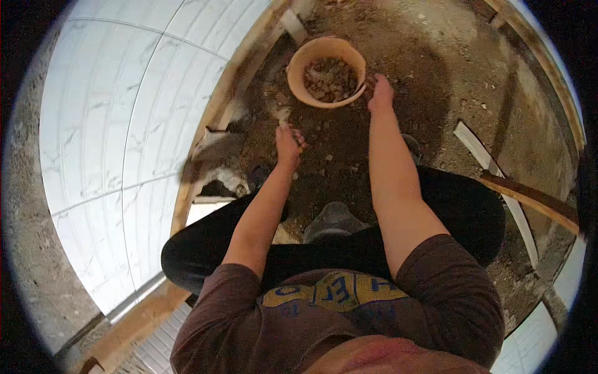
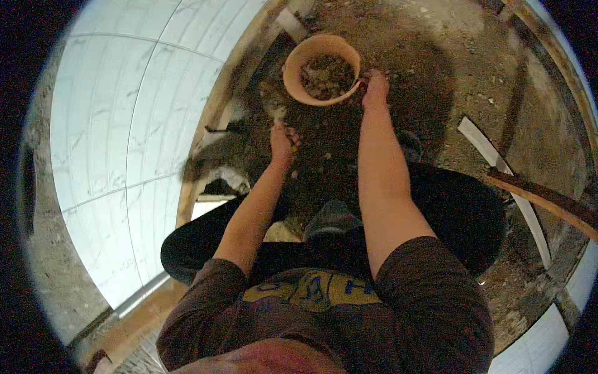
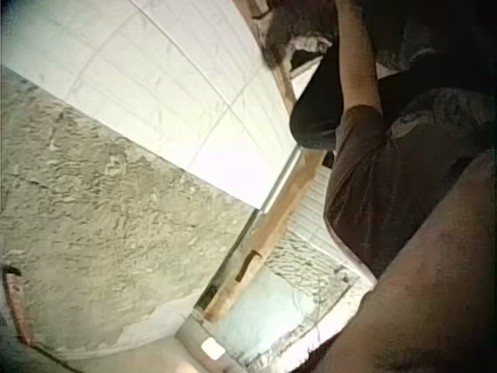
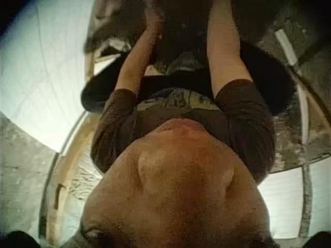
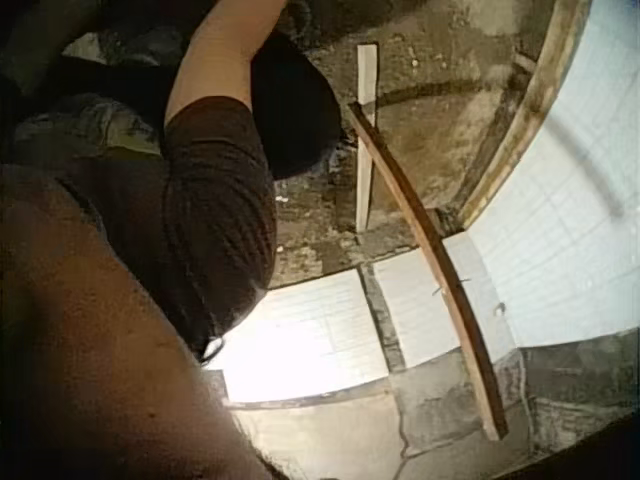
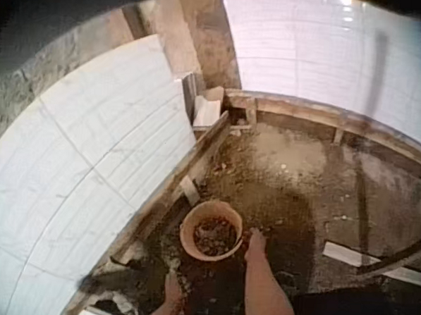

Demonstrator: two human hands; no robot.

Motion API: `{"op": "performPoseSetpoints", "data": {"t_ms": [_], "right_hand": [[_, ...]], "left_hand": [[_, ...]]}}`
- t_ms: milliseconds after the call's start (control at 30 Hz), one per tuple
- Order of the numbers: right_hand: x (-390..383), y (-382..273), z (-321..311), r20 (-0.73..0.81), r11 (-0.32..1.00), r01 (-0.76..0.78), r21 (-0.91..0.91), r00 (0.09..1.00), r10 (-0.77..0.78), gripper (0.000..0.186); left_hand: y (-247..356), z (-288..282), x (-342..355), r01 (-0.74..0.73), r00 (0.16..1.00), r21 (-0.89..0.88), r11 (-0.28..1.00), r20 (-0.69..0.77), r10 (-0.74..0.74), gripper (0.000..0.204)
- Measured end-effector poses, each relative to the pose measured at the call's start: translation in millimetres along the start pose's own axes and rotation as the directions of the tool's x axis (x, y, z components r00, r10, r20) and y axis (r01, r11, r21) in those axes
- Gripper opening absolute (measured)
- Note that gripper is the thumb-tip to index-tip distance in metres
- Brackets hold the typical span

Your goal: Collect debris and small stones from a construction site floor into a container using a hand shovel.

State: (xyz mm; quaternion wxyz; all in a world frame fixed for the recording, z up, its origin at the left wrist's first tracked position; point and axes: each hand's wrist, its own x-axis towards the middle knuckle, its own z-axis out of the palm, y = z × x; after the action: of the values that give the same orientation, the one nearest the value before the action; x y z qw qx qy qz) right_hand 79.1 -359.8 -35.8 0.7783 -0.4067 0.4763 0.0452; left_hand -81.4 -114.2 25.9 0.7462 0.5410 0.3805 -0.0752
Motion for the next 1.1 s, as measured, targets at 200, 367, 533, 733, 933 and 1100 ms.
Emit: {"op": "performPoseSetpoints", "data": {"t_ms": [200,367,533,733,933,1100], "right_hand": [[-11.1,-6.0,-3.2,0.097,0.997,-0.016,0.074,0.995,0.009,0.040],[-10.0,-11.4,-10.6,0.035,0.999,0.025,0.037,0.999,-0.026,0.039],[-14.4,-22.4,-13.1,-0.063,0.980,0.080,0.180,0.996,-0.069,0.035],[-25.4,-39.1,-4.9,-0.108,0.913,0.407,-0.032,0.906,-0.408,0.025],[-81.7,-57.3,45.5,0.805,0.465,0.799,-0.381,0.534,-0.259,0.044],[-162.2,-54.6,89.1,0.966,0.435,0.867,-0.244,0.255,0.035,0.061]], "left_hand": [[24.6,34.0,11.2,-0.419,0.745,0.833,0.362,0.088,0.661,0.048],[27.5,40.1,32.7,-0.381,0.841,0.924,0.037,0.329,0.430,0.052],[15.0,33.5,34.3,-0.469,0.857,0.815,0.341,0.326,0.398,0.064],[32.5,47.5,7.7,-0.195,0.981,0.711,0.676,0.158,0.116,0.062],[80.0,87.5,-18.2,-0.258,0.966,0.414,0.873,0.114,0.232,0.071],[133.9,88.0,-2.9,-0.451,0.815,0.127,0.883,0.462,0.350,0.067]]}}
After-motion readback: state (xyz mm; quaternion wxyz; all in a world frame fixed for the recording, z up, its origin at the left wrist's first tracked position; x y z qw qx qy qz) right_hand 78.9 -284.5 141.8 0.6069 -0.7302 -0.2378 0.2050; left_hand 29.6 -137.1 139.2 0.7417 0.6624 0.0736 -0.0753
